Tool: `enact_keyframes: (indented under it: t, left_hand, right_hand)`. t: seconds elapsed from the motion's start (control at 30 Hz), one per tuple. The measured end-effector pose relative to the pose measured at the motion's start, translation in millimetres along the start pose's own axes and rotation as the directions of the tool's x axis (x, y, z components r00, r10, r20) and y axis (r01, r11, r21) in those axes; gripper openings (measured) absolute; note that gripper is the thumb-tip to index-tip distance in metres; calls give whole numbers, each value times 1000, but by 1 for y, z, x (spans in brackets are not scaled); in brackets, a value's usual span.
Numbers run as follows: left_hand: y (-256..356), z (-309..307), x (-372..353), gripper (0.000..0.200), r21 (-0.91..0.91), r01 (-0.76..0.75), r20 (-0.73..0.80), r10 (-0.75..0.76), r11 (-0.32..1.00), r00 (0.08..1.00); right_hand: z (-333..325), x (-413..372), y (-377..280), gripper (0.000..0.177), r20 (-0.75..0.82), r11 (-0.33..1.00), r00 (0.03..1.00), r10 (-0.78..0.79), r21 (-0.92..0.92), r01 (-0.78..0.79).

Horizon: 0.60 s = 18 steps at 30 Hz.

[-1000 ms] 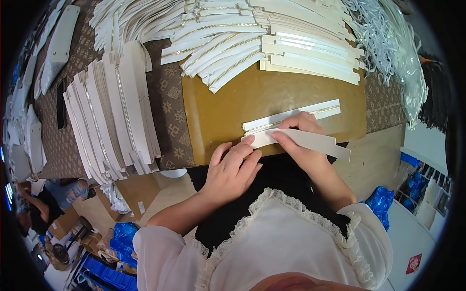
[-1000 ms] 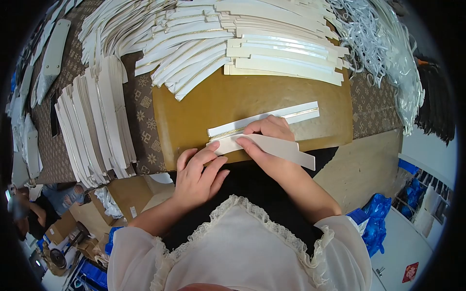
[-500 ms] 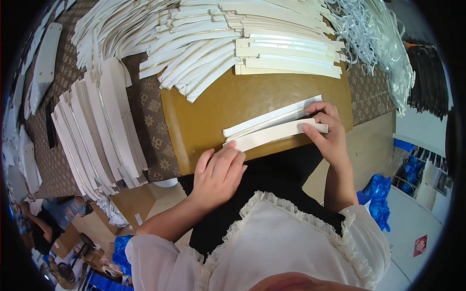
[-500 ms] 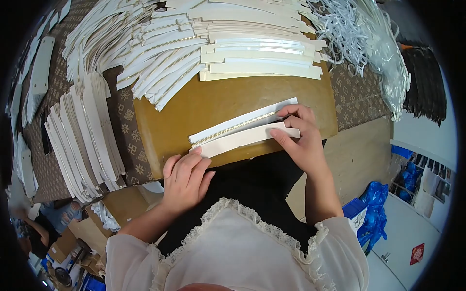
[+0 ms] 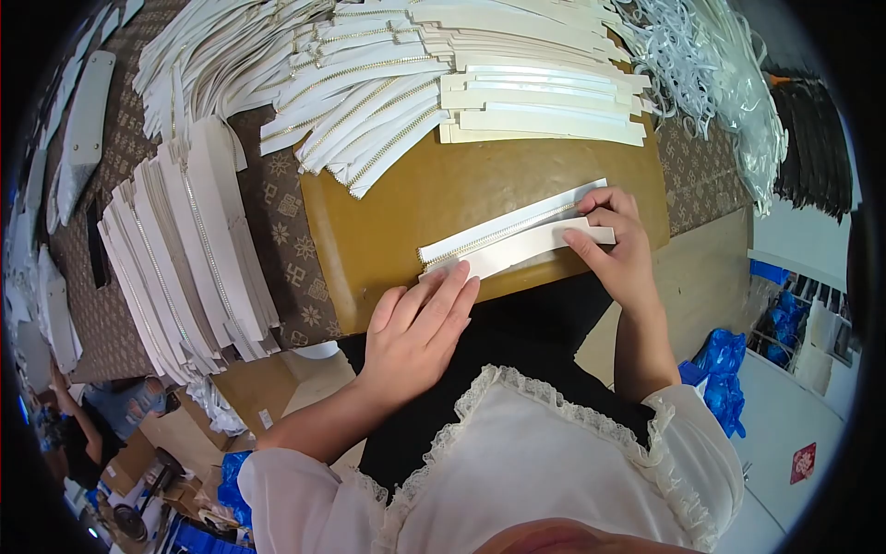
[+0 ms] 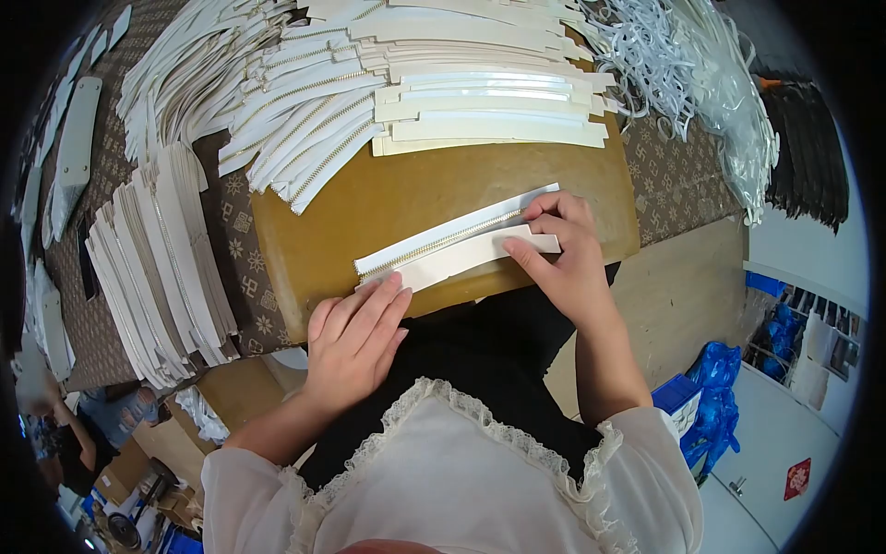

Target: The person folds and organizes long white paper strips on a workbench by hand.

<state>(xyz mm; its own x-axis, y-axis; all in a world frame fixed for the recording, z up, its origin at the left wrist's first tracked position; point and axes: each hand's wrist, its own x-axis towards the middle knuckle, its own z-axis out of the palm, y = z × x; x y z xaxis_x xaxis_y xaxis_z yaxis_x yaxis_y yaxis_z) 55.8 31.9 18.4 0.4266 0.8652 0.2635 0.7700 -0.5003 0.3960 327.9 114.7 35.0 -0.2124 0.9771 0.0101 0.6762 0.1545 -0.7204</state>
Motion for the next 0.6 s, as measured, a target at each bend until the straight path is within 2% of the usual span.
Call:
enact_keyframes:
  t: [0.33,0.47,0.6]
  left_hand:
    - [1,-11,14,45,65,-50,67,46,997,997]
    - [11,-2,36,46,44,-122,102,117,992,988]
    - [19,17,53,46,-64,-208,128,214,976,968]
  right_hand:
    - [0,2,-3,17,-12,999,1000,-12,-38,12]
    - [-1,2,-5,18,2,998,1000,-3,-66,3]
    - [-4,2,-2,18,11,997,999,-43,-67,43]
